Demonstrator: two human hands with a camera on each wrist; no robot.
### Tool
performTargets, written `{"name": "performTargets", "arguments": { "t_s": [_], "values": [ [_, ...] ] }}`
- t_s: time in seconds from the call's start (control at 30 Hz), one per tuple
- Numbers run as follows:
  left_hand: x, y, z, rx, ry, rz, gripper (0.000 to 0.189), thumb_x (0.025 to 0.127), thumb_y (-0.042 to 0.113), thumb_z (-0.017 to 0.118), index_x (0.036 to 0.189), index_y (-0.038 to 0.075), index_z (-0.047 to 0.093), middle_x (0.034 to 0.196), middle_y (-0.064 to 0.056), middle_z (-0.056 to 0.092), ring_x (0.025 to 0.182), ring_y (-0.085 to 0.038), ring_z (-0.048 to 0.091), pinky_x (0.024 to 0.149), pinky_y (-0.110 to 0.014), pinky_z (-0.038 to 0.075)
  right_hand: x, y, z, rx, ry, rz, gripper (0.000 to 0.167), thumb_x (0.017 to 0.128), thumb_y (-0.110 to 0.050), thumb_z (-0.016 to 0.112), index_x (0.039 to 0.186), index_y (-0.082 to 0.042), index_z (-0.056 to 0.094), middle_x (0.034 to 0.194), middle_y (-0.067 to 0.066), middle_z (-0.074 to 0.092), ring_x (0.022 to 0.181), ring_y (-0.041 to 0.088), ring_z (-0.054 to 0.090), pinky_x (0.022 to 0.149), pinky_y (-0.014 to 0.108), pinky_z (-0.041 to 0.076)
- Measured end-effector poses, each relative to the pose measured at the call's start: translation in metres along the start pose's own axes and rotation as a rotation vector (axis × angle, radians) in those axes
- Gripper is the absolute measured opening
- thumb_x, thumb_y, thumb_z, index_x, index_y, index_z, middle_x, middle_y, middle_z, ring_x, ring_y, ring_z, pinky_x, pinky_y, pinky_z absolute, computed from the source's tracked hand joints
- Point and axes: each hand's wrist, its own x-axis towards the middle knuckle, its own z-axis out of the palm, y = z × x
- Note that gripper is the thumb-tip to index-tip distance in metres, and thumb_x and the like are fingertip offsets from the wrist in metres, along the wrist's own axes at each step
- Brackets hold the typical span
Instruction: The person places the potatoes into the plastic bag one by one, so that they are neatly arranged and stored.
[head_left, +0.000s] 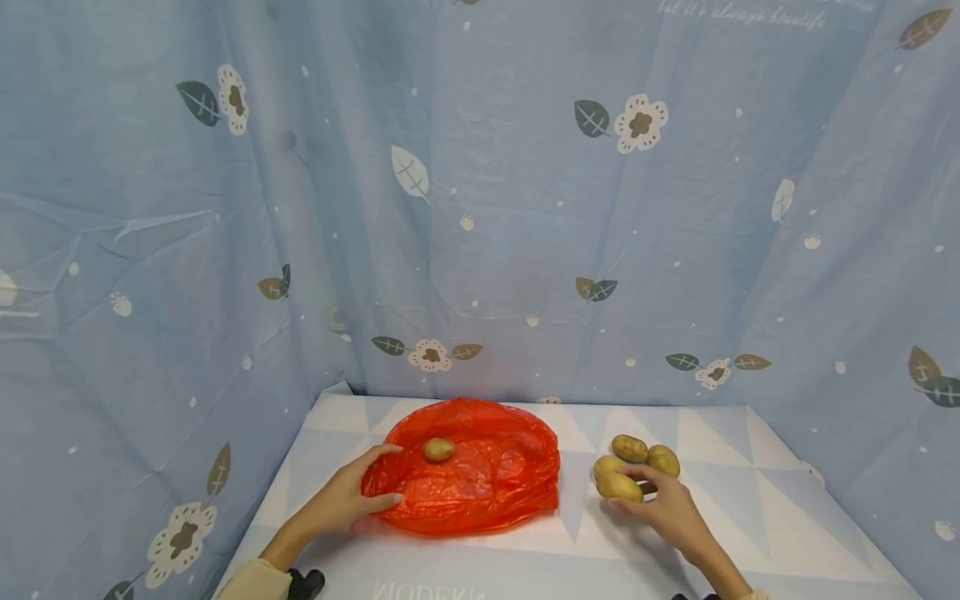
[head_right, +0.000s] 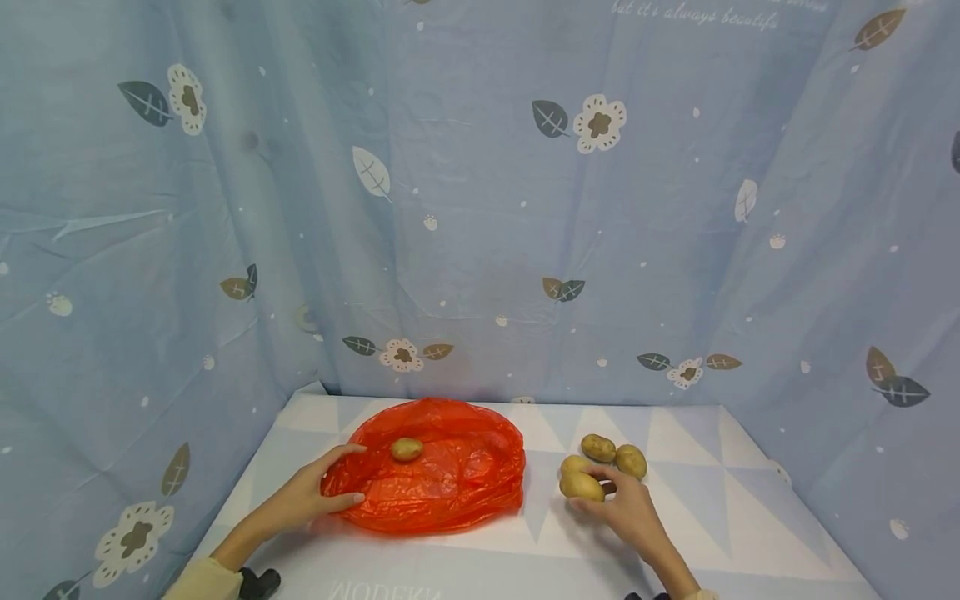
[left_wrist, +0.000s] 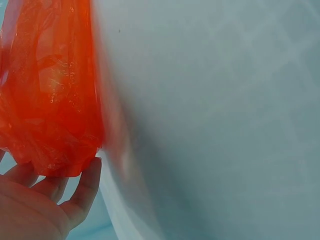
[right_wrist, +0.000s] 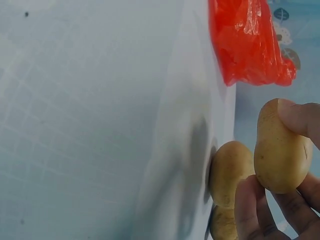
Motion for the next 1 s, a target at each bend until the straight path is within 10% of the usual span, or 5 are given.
{"name": "performTargets", "arguments": {
  "t_s": [1.0],
  "values": [
    [0.0,-0.001,0.001,-0.002,0.005,-0.022,0.074,0.082,0.035,0.088,0.146,0.025,0.052,0.149,-0.009,0.051,0.133,-0.035,0.051,0.103,-0.057,0.05,0.011,-0.024,0.005,0.094,0.014,-0.121,0.057,0.073,-0.032,0.095,0.121,-0.012,0.072,0.116,0.003,0.07,0.1,0.02,0.061,0.076,0.026,0.054]
  ]
}}
